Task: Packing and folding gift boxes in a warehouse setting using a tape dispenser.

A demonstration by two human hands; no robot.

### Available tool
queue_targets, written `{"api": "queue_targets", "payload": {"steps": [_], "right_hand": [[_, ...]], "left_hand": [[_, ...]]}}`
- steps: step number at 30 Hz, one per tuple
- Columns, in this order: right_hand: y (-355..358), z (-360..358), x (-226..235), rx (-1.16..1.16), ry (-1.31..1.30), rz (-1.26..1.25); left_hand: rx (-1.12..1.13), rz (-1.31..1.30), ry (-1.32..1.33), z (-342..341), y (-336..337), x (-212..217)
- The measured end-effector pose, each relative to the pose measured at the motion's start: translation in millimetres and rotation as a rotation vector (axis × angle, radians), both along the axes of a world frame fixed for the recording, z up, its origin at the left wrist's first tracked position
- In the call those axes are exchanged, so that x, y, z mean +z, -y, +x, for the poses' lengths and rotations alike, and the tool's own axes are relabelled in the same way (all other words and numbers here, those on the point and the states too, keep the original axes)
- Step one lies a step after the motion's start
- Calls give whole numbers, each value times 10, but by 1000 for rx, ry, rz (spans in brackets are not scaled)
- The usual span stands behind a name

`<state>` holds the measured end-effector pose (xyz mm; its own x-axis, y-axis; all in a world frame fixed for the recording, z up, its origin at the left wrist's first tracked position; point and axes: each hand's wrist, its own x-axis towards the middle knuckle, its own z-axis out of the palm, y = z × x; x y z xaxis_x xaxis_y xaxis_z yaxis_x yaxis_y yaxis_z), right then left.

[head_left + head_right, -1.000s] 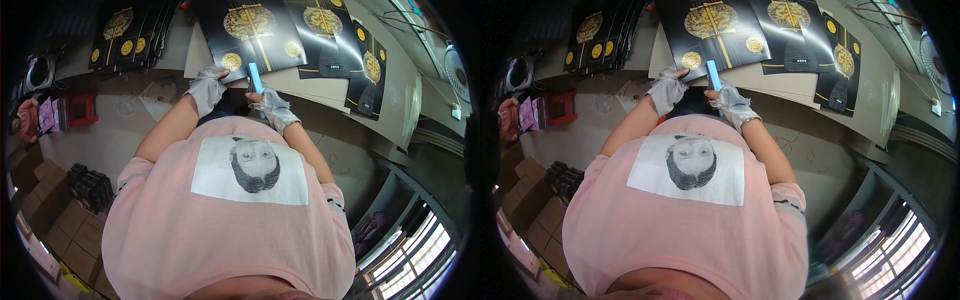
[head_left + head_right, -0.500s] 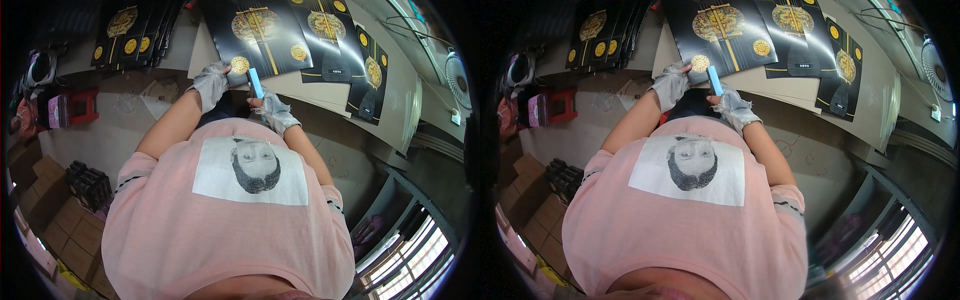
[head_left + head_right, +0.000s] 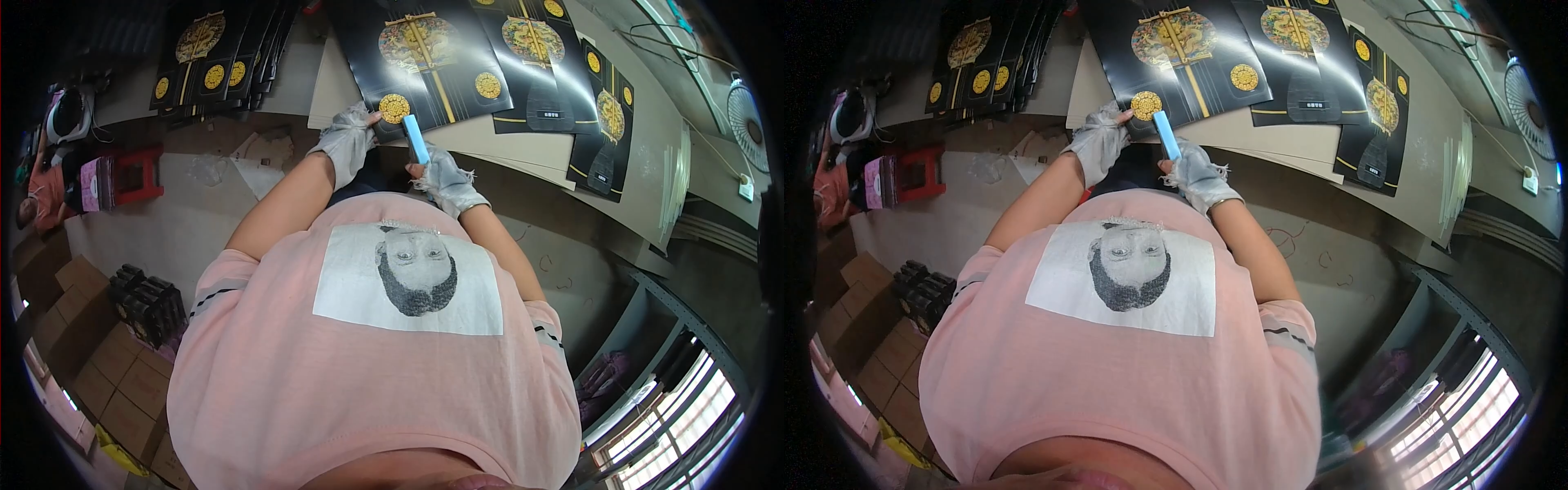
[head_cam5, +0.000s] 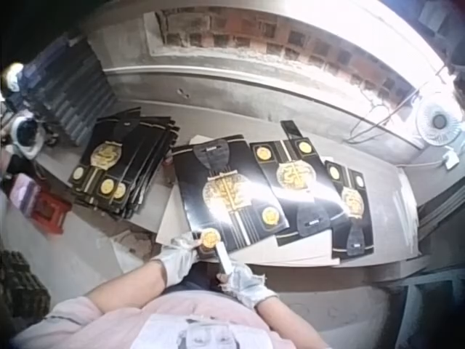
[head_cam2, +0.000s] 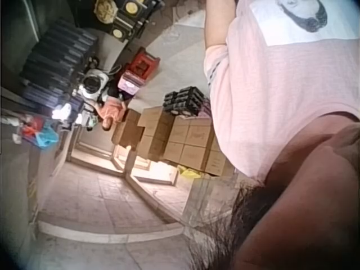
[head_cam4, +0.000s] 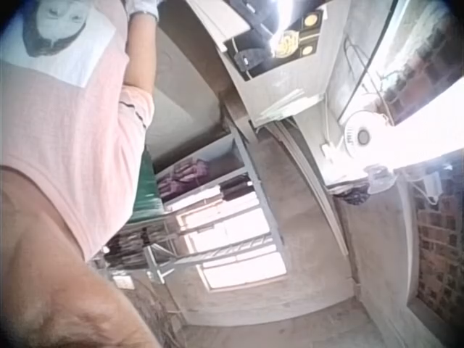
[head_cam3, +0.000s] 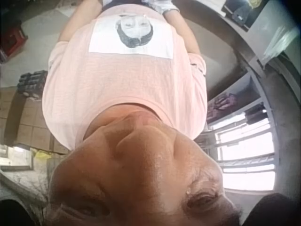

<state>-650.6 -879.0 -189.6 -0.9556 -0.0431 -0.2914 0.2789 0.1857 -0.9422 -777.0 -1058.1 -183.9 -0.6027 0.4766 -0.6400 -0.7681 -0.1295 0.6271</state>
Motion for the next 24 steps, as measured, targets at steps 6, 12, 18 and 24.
{"api": "queue_targets", "payload": {"steps": [6,12,18,24], "right_hand": [[-51,3,260,15,88,116],[-435,389,334,-84,279,-437],[-602,626,556,-189,390,-405],[-660,674,663,-294,341,-319]], "left_hand": [[20,-129,7,57,-43,153],[344,-215,-223,-1259,934,-427],[-237,-1143,-1294,-2072,69,478],[-666,-1429,-1066,-2220,-442,706]]}}
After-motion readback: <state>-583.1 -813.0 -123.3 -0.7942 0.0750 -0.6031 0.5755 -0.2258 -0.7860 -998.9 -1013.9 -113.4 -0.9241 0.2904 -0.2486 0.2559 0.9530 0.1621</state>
